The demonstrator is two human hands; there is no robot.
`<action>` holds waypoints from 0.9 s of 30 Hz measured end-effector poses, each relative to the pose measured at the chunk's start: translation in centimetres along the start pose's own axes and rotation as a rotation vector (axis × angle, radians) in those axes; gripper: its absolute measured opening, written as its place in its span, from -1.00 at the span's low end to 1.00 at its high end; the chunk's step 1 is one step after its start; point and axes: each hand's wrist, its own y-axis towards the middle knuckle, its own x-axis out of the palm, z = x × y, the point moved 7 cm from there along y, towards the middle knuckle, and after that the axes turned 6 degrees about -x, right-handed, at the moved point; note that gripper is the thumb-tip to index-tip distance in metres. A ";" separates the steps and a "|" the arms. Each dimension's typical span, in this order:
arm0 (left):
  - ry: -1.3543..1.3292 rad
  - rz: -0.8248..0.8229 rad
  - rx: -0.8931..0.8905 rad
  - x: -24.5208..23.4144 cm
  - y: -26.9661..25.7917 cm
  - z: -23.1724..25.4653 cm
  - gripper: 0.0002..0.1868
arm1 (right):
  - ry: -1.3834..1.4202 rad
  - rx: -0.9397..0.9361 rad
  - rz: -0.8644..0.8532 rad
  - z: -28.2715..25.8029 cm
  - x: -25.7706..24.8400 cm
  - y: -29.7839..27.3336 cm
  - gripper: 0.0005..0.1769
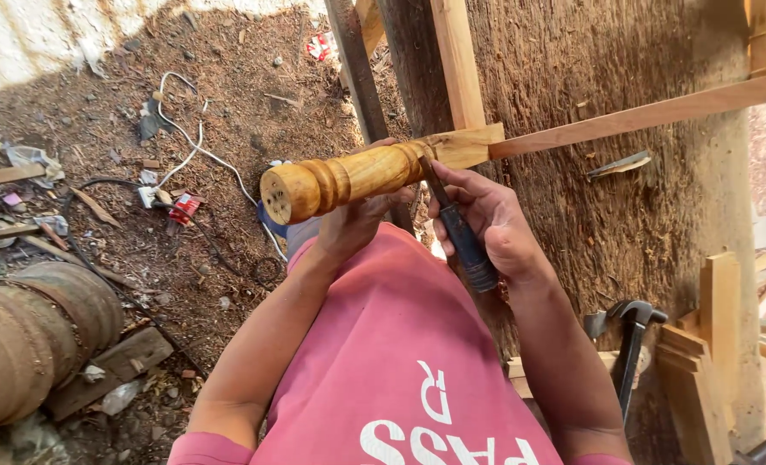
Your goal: The person carves a wooden table leg using a chisel and a hammer. They hold the leg with one hand while striking the chisel with the other to shape the wood. The person also uses a power tool to smooth the surface of the leg.
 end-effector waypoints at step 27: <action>-0.079 0.007 -0.015 0.2 0.2 -0.8 -0.20 | -1.135 0.012 -0.080 -5.7 4.4 2.2 -0.12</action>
